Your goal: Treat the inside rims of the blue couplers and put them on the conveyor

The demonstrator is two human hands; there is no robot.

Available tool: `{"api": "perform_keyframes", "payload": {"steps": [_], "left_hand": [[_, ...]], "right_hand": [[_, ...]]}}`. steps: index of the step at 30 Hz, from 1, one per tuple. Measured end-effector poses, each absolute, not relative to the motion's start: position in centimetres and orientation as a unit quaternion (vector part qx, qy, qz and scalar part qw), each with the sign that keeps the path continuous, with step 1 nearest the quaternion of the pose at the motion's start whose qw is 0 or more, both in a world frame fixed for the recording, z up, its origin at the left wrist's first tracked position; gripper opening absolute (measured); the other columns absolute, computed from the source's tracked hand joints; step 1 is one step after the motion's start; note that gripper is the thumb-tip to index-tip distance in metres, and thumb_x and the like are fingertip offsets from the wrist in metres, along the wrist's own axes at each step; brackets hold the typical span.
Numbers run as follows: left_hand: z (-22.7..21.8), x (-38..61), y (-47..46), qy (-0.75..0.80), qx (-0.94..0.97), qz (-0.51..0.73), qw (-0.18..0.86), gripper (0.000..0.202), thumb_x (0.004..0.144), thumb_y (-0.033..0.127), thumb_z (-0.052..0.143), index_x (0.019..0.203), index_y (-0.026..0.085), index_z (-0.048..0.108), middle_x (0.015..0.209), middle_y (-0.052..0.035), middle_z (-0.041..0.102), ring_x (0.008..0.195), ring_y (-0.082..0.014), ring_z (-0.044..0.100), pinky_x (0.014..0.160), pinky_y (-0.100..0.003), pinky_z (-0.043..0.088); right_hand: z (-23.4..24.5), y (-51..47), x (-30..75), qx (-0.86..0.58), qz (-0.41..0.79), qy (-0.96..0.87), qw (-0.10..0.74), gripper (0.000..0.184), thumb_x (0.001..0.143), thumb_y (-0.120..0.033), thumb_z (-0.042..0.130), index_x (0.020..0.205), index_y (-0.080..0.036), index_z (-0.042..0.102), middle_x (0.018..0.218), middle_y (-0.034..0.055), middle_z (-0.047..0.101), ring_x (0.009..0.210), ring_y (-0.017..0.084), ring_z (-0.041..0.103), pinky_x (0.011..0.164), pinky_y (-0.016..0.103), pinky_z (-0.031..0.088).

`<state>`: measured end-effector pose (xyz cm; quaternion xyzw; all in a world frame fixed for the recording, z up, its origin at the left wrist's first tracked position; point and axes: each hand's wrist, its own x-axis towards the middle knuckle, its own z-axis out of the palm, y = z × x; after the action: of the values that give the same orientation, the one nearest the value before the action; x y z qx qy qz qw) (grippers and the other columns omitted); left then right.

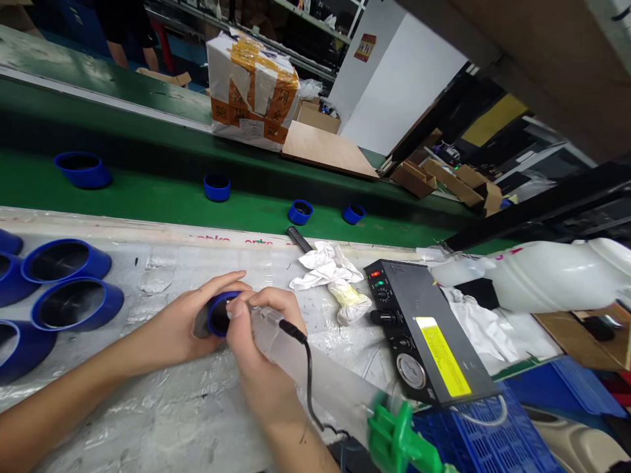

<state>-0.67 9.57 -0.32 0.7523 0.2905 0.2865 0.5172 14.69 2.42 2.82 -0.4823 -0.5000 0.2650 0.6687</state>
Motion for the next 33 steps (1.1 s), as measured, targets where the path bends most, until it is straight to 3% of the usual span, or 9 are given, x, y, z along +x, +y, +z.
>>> {"api": "perform_keyframes", "payload": {"steps": [10, 18, 28, 33], "left_hand": [[-0.5, -0.7, 9.6, 0.297, 0.752, 0.280, 0.518, 0.083, 0.082, 0.015, 0.066, 0.159, 0.026, 0.037, 0.152, -0.0100, 0.059, 0.140, -0.0304, 0.058, 0.121, -0.046, 0.044], [-0.3, -0.7, 9.8, 0.311, 0.755, 0.275, 0.507, 0.084, 0.078, 0.016, 0.065, 0.158, 0.026, 0.038, 0.145, -0.0076, 0.064, 0.132, -0.0275, 0.063, 0.113, -0.038, 0.050], [-0.5, -0.7, 9.8, 0.336, 0.756, 0.267, 0.495, 0.084, 0.081, 0.020, 0.069, 0.157, 0.025, 0.036, 0.146, -0.0095, 0.063, 0.132, -0.0274, 0.064, 0.113, -0.040, 0.051], [-1.0, -0.5, 9.9, 0.337, 0.751, 0.273, 0.498, 0.086, 0.080, 0.017, 0.069, 0.158, 0.025, 0.033, 0.148, -0.0118, 0.062, 0.135, -0.0284, 0.062, 0.117, -0.043, 0.049]], "right_hand": [[3.4, 2.8, 15.3, -0.479, 0.234, -0.502, 0.681, 0.017, 0.102, -0.013, 0.068, 0.102, -0.027, 0.058, 0.094, -0.0041, 0.071, 0.089, 0.015, 0.072, 0.084, 0.028, 0.057], [3.2, 2.4, 16.0, -0.474, 0.221, -0.506, 0.686, 0.019, 0.102, -0.010, 0.066, 0.103, -0.027, 0.057, 0.093, -0.0062, 0.071, 0.087, 0.013, 0.073, 0.081, 0.024, 0.058], [2.6, 1.5, 16.5, -0.515, 0.192, -0.499, 0.670, 0.015, 0.102, -0.016, 0.069, 0.100, -0.026, 0.058, 0.092, -0.0052, 0.072, 0.084, 0.014, 0.072, 0.073, 0.023, 0.055], [1.7, 0.9, 17.0, -0.538, 0.196, -0.504, 0.647, 0.011, 0.104, -0.024, 0.071, 0.102, -0.026, 0.061, 0.094, -0.0021, 0.074, 0.088, 0.018, 0.073, 0.077, 0.026, 0.055]]}}
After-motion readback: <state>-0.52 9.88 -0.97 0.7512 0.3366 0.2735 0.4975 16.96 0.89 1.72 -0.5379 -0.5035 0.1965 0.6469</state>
